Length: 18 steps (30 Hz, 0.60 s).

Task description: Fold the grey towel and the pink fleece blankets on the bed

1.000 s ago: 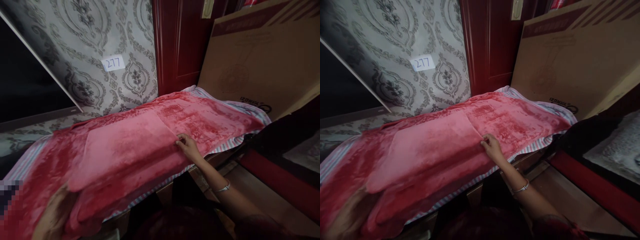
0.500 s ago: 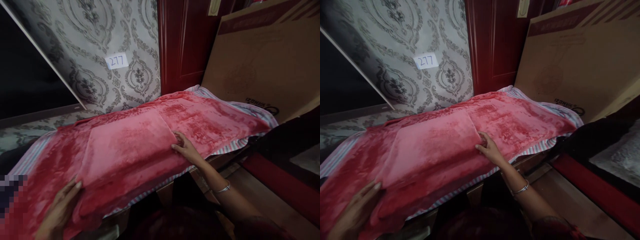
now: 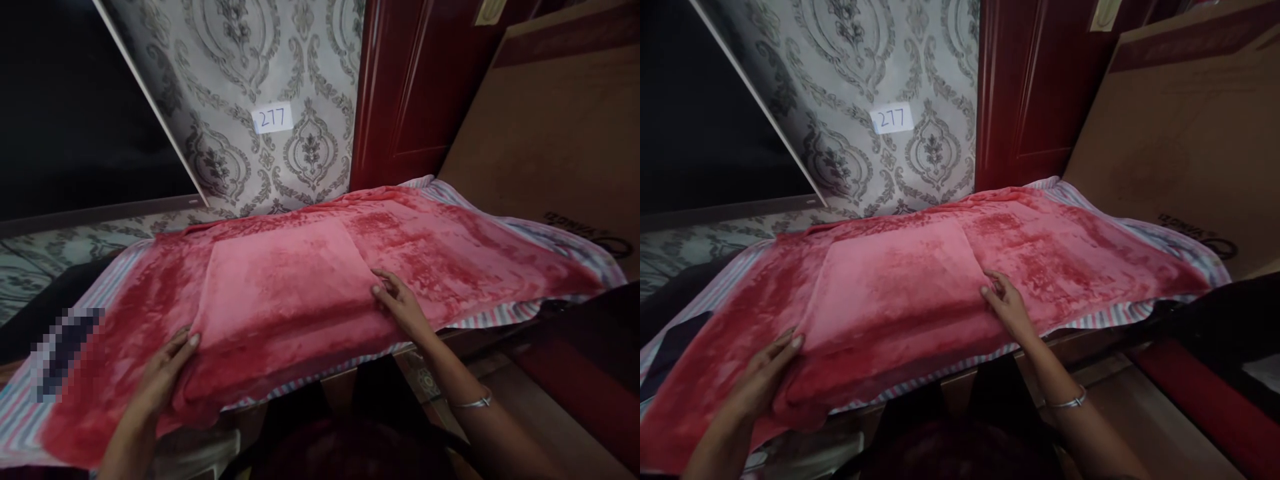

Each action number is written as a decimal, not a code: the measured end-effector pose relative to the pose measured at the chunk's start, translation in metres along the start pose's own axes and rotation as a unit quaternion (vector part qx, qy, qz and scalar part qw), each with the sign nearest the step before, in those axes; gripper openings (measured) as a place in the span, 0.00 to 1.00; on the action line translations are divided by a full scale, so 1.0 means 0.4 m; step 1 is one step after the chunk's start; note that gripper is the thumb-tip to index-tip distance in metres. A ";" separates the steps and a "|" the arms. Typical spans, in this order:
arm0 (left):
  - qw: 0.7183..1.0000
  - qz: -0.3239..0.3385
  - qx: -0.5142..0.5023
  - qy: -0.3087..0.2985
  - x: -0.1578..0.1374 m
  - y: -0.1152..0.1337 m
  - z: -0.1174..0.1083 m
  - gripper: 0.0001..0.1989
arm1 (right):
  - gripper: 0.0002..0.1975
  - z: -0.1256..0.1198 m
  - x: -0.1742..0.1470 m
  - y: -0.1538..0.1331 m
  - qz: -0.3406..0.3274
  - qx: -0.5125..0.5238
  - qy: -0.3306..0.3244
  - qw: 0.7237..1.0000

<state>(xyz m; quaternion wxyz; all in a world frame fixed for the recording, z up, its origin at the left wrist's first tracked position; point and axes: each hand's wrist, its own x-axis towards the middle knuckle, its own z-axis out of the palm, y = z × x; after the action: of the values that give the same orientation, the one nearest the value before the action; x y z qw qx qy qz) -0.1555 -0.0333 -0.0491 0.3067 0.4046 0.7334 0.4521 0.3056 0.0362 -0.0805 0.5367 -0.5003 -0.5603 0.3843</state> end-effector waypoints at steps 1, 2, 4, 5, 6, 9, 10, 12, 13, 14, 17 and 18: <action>1.000 0.003 -0.012 0.005 -0.004 0.002 0.006 0.38 | 0.28 0.002 0.006 -0.001 0.003 -0.012 0.008 1.000; 1.000 0.011 -0.023 0.009 -0.010 0.005 0.012 0.38 | 0.28 0.004 0.013 -0.001 0.001 -0.028 0.018 0.999; 0.999 0.034 -0.038 0.018 -0.022 0.008 0.025 0.37 | 0.27 0.009 0.026 0.000 -0.017 -0.061 0.039 0.997; 0.998 0.044 -0.044 0.018 -0.027 0.007 0.030 0.36 | 0.26 0.012 0.030 0.003 -0.028 -0.070 0.047 0.996; 0.997 0.049 -0.050 0.013 -0.031 0.004 0.034 0.35 | 0.24 0.014 0.032 0.007 -0.036 -0.075 0.052 0.995; 0.997 0.048 -0.067 0.006 -0.037 -0.012 0.038 0.34 | 0.21 0.016 0.029 0.023 -0.038 -0.071 0.051 0.995; 0.997 0.050 -0.064 0.011 -0.038 -0.016 0.039 0.34 | 0.21 0.014 0.026 0.028 -0.034 -0.065 0.050 0.996; 0.997 0.064 -0.047 0.025 -0.039 -0.019 0.039 0.34 | 0.22 0.011 0.021 0.038 -0.023 -0.054 0.049 0.997; 0.996 0.073 -0.040 0.021 -0.040 -0.018 0.039 0.34 | 0.22 0.009 0.019 0.042 -0.018 -0.051 0.050 0.997; 0.996 0.081 -0.036 0.009 -0.041 -0.015 0.040 0.33 | 0.23 0.008 0.017 0.045 -0.013 -0.050 0.050 0.997; 0.994 0.098 -0.039 -0.023 -0.046 -0.008 0.042 0.32 | 0.25 0.005 0.012 0.046 -0.005 -0.054 0.045 0.998; 0.994 0.100 -0.043 -0.026 -0.048 -0.008 0.042 0.31 | 0.25 0.004 0.010 0.045 -0.004 -0.052 0.041 0.998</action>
<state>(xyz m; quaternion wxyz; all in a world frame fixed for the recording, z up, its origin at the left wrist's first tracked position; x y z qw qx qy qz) -0.1335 -0.0437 -0.0575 0.2960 0.4742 0.6607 0.5011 0.3070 0.0441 -0.0972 0.5337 -0.5405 -0.5591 0.3322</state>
